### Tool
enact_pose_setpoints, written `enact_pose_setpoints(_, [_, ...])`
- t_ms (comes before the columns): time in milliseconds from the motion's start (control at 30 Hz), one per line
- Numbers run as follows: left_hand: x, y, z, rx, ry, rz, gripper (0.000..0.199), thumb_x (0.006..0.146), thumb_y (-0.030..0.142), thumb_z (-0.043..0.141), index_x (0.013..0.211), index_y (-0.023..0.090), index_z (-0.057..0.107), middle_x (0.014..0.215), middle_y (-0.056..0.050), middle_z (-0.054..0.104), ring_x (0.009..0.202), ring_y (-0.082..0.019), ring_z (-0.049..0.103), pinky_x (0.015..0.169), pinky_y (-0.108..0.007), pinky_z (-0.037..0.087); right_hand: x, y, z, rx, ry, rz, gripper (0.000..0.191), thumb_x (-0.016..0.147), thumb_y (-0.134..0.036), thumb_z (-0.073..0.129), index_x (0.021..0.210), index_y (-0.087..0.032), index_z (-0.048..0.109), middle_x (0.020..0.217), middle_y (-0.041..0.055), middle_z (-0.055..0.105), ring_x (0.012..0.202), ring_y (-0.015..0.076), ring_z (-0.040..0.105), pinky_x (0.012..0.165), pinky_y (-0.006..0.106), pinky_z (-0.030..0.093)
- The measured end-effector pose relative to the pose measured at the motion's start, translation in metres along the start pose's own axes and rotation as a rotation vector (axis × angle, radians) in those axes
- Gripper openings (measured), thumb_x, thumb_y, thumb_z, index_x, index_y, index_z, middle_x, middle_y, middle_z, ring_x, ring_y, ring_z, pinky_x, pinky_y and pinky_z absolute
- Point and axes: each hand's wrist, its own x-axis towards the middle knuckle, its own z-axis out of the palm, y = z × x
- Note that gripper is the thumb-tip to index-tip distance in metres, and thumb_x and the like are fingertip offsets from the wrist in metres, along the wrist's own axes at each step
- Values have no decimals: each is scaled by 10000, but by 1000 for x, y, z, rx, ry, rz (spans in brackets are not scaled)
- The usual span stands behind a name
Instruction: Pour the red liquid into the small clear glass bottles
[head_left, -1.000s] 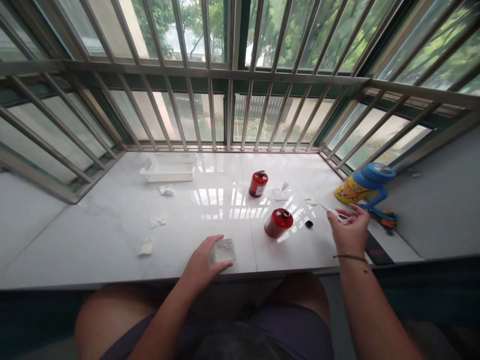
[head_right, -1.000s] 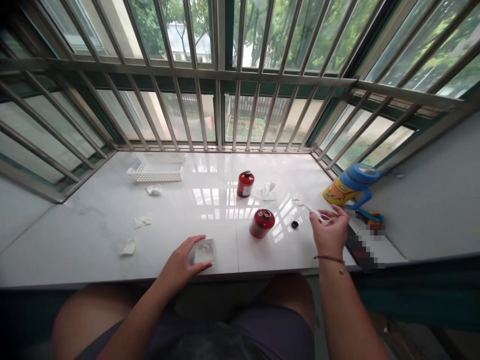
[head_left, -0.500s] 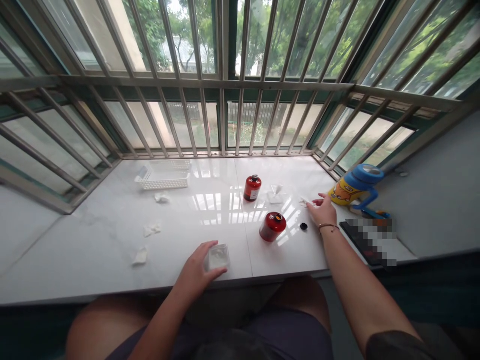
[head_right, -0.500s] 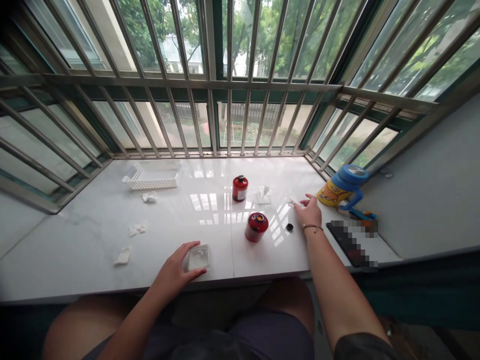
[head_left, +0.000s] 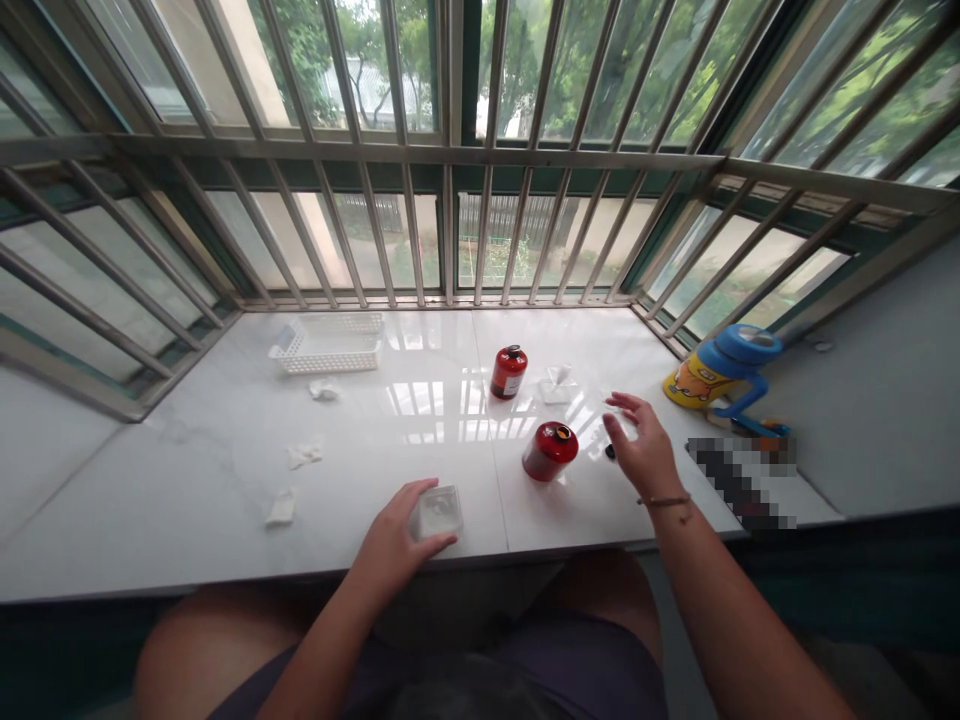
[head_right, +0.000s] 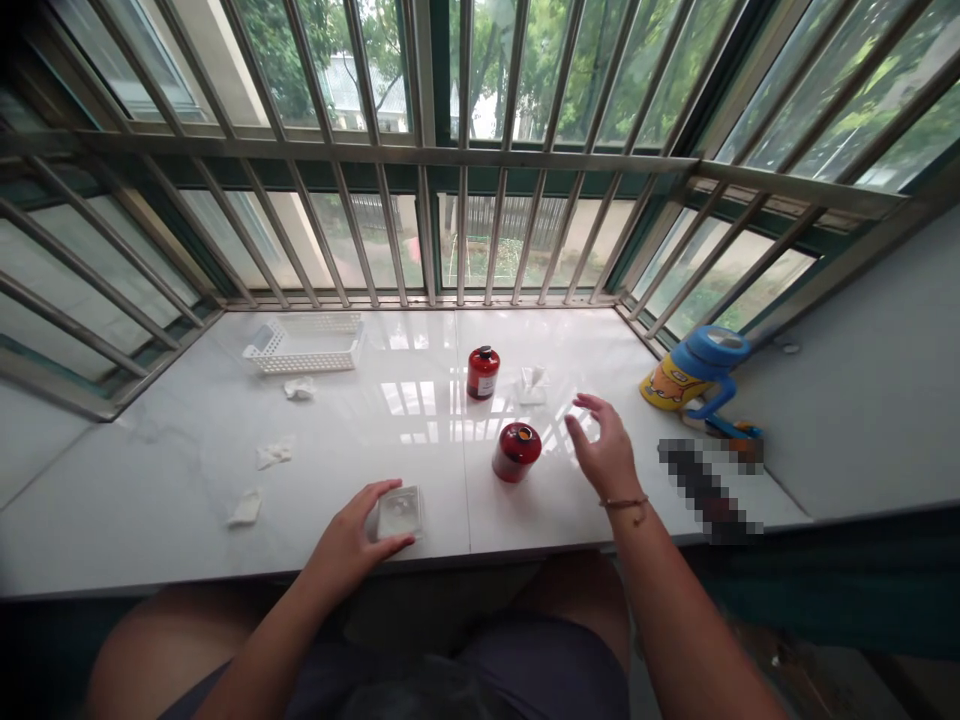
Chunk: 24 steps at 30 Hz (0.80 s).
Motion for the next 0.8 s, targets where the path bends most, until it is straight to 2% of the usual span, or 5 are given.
enact_pose_setpoints(100, [0, -1, 0, 5, 8, 3, 643, 774, 337, 894, 1374, 283, 672, 1449, -82, 711, 1382, -335, 658, 1235, -530, 496, -27, -30, 13, 241, -244, -85, 953, 840, -588, 863, 1610, -301, 382, 1570, 154, 584, 1419, 326, 605, 1199, 573, 489])
enact_pose_setpoints(167, [0, -1, 0, 8, 13, 3, 647, 774, 338, 896, 1379, 288, 671, 1446, -76, 712, 1379, -334, 660, 1230, -524, 504, -40, -46, 24, 332, -339, -57, 1090, 777, -525, 943, 1650, -319, 324, 1605, 167, 540, 1423, 341, 602, 1201, 615, 487])
enact_pose_setpoints(367, [-3, -3, 5, -7, 18, 17, 674, 786, 311, 893, 1411, 285, 642, 1476, -77, 690, 1409, -320, 639, 1249, -512, 481, -59, -82, 53, 327, -346, 43, 1051, 789, -494, 941, 1640, -331, 344, 1454, 119, 632, 1274, 324, 692, 1129, 594, 562])
enact_pose_setpoints(700, [-4, -6, 12, -70, 30, -30, 787, 735, 235, 922, 1447, 272, 586, 1494, -92, 676, 1410, -318, 640, 1233, -509, 480, -68, -133, 115, 406, -422, -50, 1026, 816, -415, 928, 1641, -325, 325, 1482, 111, 621, 1292, 306, 681, 1160, 553, 539])
enact_pose_setpoints(800, [-7, -3, 12, -92, 45, -79, 806, 689, 216, 948, 1414, 258, 597, 1456, -94, 696, 1361, -326, 670, 1193, -503, 508, -69, -137, 121, 416, -410, -109, 1052, 823, -454, 926, 1657, -309, 302, 1557, 136, 574, 1423, 334, 600, 1229, 585, 472])
